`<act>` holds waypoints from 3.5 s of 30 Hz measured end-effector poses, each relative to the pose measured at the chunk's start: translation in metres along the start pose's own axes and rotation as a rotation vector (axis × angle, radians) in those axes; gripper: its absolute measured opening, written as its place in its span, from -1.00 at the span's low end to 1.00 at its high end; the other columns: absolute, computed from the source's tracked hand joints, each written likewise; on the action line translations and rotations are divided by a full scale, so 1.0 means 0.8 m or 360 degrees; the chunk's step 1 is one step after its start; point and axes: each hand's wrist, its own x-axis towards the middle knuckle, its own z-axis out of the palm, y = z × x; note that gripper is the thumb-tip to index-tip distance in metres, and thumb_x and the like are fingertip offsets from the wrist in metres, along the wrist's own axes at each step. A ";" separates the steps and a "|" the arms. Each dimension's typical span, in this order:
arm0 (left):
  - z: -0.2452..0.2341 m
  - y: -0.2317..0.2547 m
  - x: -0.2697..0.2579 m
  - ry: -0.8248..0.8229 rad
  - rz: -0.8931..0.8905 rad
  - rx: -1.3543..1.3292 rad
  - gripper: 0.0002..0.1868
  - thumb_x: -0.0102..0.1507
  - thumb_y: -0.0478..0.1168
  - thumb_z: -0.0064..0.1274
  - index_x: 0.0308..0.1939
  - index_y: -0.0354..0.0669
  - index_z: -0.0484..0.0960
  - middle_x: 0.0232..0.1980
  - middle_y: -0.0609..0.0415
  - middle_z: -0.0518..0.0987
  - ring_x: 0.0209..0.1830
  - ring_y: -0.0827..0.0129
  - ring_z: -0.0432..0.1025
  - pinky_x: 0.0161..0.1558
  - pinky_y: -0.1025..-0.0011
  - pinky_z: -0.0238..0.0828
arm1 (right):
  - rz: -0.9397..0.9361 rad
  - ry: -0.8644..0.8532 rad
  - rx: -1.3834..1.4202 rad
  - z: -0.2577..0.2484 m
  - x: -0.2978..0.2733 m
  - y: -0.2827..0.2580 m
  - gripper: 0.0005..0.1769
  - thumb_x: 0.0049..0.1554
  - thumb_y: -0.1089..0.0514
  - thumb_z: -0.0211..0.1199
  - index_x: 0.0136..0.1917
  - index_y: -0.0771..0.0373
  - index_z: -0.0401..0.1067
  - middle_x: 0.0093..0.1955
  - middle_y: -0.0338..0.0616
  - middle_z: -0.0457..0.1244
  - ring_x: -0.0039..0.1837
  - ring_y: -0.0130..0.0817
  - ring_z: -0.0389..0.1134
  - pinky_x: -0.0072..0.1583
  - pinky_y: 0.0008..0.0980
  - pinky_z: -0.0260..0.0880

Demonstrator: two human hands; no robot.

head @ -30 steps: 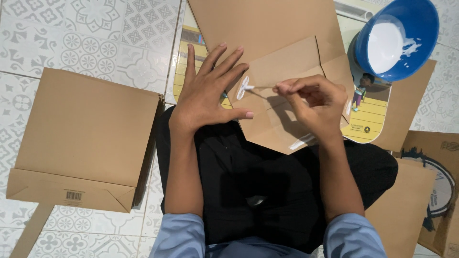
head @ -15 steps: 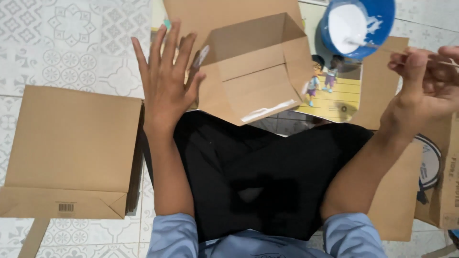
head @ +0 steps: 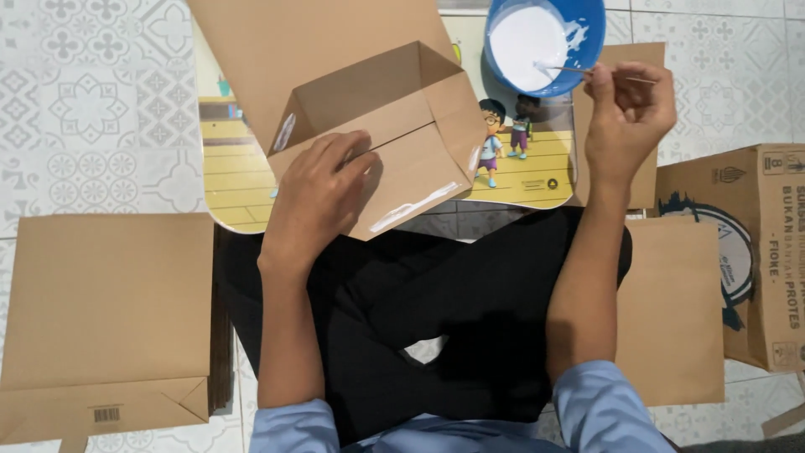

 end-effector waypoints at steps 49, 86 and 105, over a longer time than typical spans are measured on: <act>0.029 -0.019 0.039 -0.0799 -0.0163 0.0041 -0.46 0.28 -0.26 -0.01 0.36 0.13 0.54 0.50 -0.18 0.33 0.53 -0.03 0.19 0.30 0.00 0.28 | 0.0188 -0.0150 0.0653 0.120 -0.032 -0.043 -0.75 0.33 0.38 0.22 -0.03 0.30 0.14 -0.06 0.13 0.35 -0.02 -0.09 0.52 0.07 -0.26 0.61; 0.030 -0.008 0.038 -0.0761 -0.0227 0.0096 -0.44 0.25 -0.34 -0.03 0.33 0.16 0.57 0.47 -0.25 0.37 0.51 -0.09 0.23 0.33 0.03 0.28 | 0.0196 -0.0307 0.0525 0.107 -0.039 -0.031 -0.76 0.36 0.36 0.20 -0.01 0.29 0.12 -0.05 0.11 0.34 0.01 -0.11 0.51 0.10 -0.29 0.58; 0.034 -0.011 0.036 -0.0785 -0.0206 0.0126 -0.44 0.24 -0.34 -0.03 0.32 0.14 0.58 0.49 -0.23 0.35 0.53 -0.06 0.20 0.34 0.04 0.28 | 0.0204 -0.0219 0.0618 0.102 -0.036 -0.036 -0.74 0.33 0.40 0.25 -0.03 0.30 0.15 -0.06 0.13 0.35 -0.03 -0.12 0.51 0.07 -0.29 0.59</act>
